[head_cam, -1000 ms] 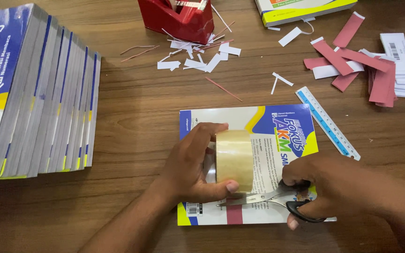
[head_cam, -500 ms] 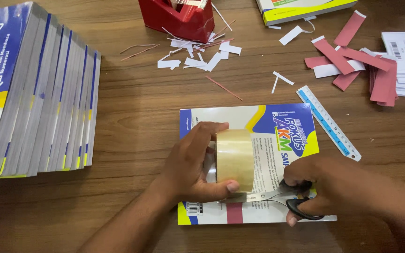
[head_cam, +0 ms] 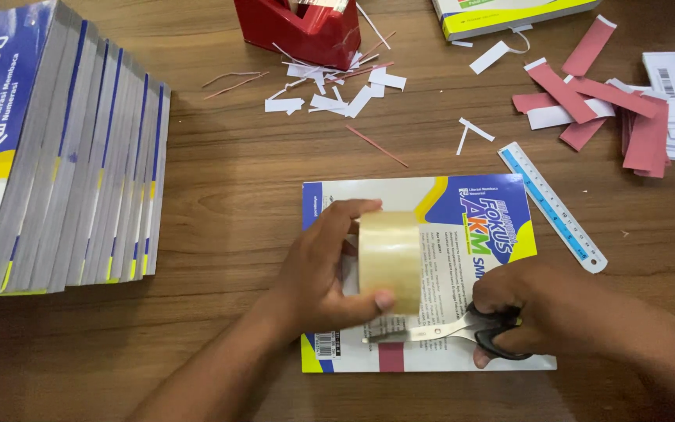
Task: Applying and taping paper labels onto the covers of books and trimming them with scissors.
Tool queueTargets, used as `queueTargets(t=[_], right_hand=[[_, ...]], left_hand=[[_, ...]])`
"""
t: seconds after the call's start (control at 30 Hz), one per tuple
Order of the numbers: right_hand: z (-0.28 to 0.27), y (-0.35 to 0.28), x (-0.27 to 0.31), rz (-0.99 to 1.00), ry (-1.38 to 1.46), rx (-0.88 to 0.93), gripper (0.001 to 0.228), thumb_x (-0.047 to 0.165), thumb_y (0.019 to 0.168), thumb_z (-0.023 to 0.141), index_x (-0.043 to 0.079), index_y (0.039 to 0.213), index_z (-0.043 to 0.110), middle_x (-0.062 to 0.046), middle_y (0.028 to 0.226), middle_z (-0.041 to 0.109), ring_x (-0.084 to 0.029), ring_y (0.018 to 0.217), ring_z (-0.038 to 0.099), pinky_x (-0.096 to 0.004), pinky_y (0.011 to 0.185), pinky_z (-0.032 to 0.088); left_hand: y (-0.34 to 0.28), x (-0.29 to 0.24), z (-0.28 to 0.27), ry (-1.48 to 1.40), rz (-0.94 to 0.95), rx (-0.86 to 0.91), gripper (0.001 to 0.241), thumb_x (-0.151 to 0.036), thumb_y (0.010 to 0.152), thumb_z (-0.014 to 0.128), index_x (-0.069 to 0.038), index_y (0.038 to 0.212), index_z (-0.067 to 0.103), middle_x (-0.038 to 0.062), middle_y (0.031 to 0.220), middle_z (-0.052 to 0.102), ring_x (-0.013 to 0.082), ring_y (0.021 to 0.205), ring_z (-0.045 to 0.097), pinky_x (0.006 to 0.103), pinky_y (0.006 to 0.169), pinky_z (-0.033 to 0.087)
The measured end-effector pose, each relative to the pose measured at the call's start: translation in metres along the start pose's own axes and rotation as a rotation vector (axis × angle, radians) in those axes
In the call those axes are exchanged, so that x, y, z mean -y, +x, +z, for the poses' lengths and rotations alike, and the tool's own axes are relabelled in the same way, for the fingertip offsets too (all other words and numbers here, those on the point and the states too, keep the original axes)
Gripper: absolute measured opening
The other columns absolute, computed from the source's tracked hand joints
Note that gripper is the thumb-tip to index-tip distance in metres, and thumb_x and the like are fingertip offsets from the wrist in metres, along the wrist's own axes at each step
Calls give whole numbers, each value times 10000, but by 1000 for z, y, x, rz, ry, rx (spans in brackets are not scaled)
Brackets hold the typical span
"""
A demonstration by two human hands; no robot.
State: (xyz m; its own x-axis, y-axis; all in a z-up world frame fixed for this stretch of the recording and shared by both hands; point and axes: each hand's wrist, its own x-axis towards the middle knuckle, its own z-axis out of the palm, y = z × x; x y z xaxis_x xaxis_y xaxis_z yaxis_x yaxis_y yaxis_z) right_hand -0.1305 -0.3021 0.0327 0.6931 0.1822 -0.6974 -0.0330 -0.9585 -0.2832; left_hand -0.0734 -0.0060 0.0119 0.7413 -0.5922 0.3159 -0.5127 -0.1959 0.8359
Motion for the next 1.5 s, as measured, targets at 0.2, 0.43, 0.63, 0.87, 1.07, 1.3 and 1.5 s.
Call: queueTargets(t=[0.2, 0.43, 0.63, 0.87, 1.07, 1.3, 1.5], right_hand=[[2, 0, -1, -19, 105, -22, 417, 475, 552, 1075, 231, 760, 808, 158, 760, 860, -42, 685, 743, -212, 651, 601], [17, -12, -40, -175, 177, -100, 337, 275, 520, 992, 276, 839, 882, 193, 880, 905, -28, 788, 858, -212, 727, 677], [26, -7, -86, -483, 502, -581, 325, 281, 350, 1055, 120, 578, 889, 43, 780, 943, -90, 512, 746, -260, 495, 564], [-36, 34, -45, -208, 286, -995, 716, 260, 610, 922, -37, 1207, 662, -122, 952, 608, -214, 693, 538, -347, 605, 441], [-51, 89, -42, -302, 351, -1163, 439, 91, 859, 761, -63, 1264, 687, -147, 947, 670, -219, 683, 569, -324, 600, 469], [-50, 91, -55, -138, 318, -1202, 321, 159, 842, 800, 7, 1121, 752, -117, 920, 773, -227, 650, 690, -339, 569, 516], [-43, 108, -71, -240, 66, -1283, 240, 180, 920, 718, 76, 1129, 770, -117, 1059, 771, -289, 947, 730, -380, 806, 567]], left_hand=[[-1, 1, 0, -116, -97, -5, 796, -318, 714, 723, -29, 1393, 425, 142, 1087, 644, 238, 877, 680, 365, 774, 587], [-1, 4, -1, -239, -113, -45, 745, -379, 781, 686, -24, 1387, 436, 146, 1109, 631, 227, 905, 648, 370, 798, 564], [-1, 1, 0, -199, -155, -68, 771, -350, 732, 714, -40, 1393, 468, 119, 1048, 649, 212, 879, 647, 346, 781, 557], [-1, -11, -1, -16, -38, -42, 959, -607, 711, 766, -75, 1444, 449, 94, 1117, 627, 204, 898, 603, 342, 770, 534], [4, -12, -2, -137, -150, -11, 908, -502, 713, 748, -41, 1450, 484, 142, 1212, 610, 247, 1007, 609, 371, 824, 550], [58, -15, -9, -45, -295, -97, 976, -414, 682, 815, -62, 1485, 388, 242, 1323, 580, 383, 1144, 669, 507, 890, 638], [138, 33, -1, 384, -124, -41, 920, -451, 646, 907, -24, 1383, 560, 209, 1239, 671, 383, 1174, 648, 498, 1026, 507]])
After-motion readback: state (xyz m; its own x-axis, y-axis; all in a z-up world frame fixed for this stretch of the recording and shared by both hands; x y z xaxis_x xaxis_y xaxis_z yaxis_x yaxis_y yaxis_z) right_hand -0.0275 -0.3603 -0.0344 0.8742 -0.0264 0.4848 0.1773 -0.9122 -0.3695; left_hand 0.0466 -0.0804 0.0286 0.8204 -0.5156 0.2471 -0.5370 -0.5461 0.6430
